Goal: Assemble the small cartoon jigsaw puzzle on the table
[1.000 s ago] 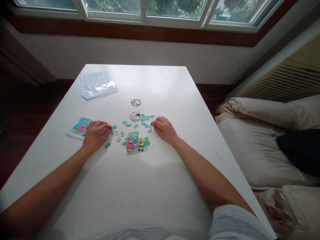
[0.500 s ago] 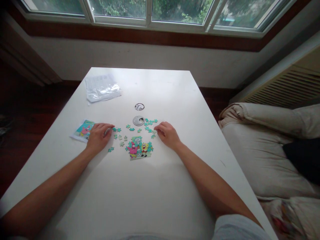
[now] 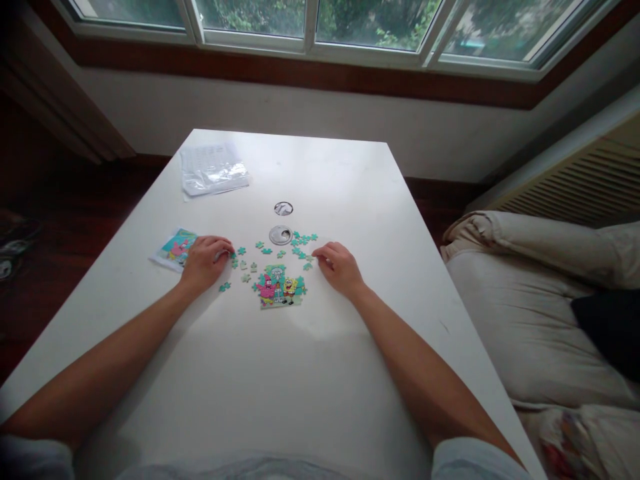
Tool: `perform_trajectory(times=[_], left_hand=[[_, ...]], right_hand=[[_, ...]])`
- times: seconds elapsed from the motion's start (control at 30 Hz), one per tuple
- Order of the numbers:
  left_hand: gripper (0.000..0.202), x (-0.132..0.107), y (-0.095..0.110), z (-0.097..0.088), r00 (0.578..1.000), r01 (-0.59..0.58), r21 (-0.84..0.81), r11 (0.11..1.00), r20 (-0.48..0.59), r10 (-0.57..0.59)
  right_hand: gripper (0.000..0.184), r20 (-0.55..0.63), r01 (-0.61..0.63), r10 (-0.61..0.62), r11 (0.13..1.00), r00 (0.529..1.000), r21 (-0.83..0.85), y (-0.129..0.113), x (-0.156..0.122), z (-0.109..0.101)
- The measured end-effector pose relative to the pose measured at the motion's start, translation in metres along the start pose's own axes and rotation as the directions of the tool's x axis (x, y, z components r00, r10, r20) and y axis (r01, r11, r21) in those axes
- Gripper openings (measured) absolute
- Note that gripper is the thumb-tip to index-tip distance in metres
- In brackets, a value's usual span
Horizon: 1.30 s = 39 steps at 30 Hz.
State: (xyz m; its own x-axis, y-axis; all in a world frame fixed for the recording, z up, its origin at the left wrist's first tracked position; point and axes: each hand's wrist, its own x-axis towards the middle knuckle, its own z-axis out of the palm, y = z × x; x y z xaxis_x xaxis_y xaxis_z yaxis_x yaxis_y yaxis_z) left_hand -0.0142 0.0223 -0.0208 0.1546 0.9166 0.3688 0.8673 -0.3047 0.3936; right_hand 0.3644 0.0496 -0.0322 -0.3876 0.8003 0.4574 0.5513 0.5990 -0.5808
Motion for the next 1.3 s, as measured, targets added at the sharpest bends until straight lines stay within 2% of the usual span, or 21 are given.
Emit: perform_trajectory(times=[0.2,0.57,0.93,1.3], left_hand=[[0.022,-0.006,-0.003,-0.002,0.999,-0.011,-0.012,1.000,-0.033,0.011],[0.020,-0.017,0.001,-0.015,1.000,-0.025,-0.039,0.999,-0.009,0.025],[0.021,-0.021,0.007,-0.014,1.000,-0.025,-0.051,0.998,-0.008,0.025],[0.019,-0.019,0.007,-0.018,0.998,0.040,-0.040,0.998,-0.045,-0.042]], right_hand=[[0.022,-0.046,-0.044,0.045,0.999,0.998,0.023,-0.002,-0.002,-0.001],[0.020,-0.173,-0.133,0.130,0.991,0.976,-0.004,-0.004,-0.006,-0.006],[0.019,-0.168,-0.215,0.212,0.977,0.963,-0.001,0.019,-0.014,-0.017],[0.021,-0.128,-0.217,0.216,0.976,0.968,0.012,0.026,-0.012,-0.013]])
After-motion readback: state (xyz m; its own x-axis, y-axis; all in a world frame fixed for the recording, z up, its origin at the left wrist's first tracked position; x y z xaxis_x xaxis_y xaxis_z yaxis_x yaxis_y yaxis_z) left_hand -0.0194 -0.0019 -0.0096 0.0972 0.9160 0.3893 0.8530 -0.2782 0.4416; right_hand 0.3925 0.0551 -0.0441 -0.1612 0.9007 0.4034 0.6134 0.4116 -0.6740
